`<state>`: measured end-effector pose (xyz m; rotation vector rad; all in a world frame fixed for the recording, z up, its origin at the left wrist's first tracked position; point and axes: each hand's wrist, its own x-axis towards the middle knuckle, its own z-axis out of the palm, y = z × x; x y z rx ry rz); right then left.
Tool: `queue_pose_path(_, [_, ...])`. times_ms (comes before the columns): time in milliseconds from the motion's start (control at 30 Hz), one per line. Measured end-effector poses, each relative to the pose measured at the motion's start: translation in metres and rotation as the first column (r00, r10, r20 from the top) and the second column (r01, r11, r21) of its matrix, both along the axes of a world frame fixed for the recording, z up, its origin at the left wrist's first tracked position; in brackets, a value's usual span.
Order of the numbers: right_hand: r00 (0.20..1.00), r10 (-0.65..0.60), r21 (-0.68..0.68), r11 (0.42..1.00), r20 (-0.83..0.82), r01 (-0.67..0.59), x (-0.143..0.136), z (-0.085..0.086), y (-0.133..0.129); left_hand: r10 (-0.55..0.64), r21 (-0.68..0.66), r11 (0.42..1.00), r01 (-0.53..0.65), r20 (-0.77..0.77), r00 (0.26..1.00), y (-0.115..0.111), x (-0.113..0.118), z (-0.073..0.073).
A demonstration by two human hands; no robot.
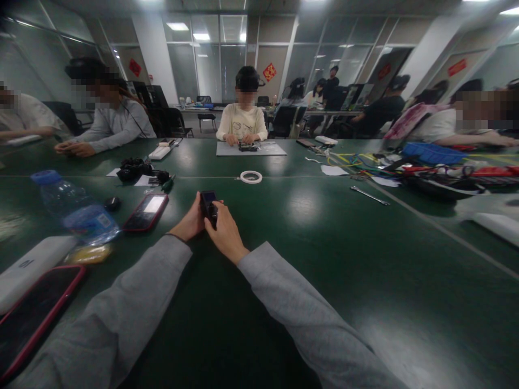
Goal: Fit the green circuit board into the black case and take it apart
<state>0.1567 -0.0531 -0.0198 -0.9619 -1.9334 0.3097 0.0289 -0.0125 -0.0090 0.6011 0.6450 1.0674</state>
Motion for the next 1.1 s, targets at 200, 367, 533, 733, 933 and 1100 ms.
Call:
queue_pose_path(200, [0.999, -0.002, -0.03, 1.0, 0.048, 0.004, 0.0, 0.003, -0.001, 0.013, -0.017, 1.0, -0.013, 0.007, 1.0, 0.001, 0.0, -0.001])
queue_pose_path(367, [0.999, -0.015, -0.045, 0.999, 0.04, 0.017, 0.001, 0.002, 0.0, 0.018, -0.037, 0.999, -0.018, 0.011, 1.0, 0.003, -0.001, -0.003])
queue_pose_path(533, [1.0, -0.011, -0.074, 0.997, 0.01, 0.011, 0.002, 0.0, 0.002, 0.03, -0.011, 1.0, -0.029, 0.032, 0.999, 0.005, -0.002, -0.006])
queue_pose_path(733, [0.999, -0.014, -0.073, 0.997, -0.029, 0.012, 0.002, -0.001, 0.003, 0.041, -0.001, 0.999, -0.041, 0.037, 0.998, 0.005, -0.001, -0.005])
queue_pose_path(933, [0.988, -0.045, -0.039, 0.998, -0.149, 0.039, 0.003, 0.001, 0.005, 0.032, 0.031, 0.999, -0.032, 0.005, 0.999, 0.006, -0.002, -0.006])
queue_pose_path(1100, [0.971, -0.088, -0.079, 0.994, -0.223, 0.072, 0.005, 0.001, 0.008, 0.112, 0.011, 0.994, -0.112, -0.042, 0.993, 0.013, -0.002, -0.015])
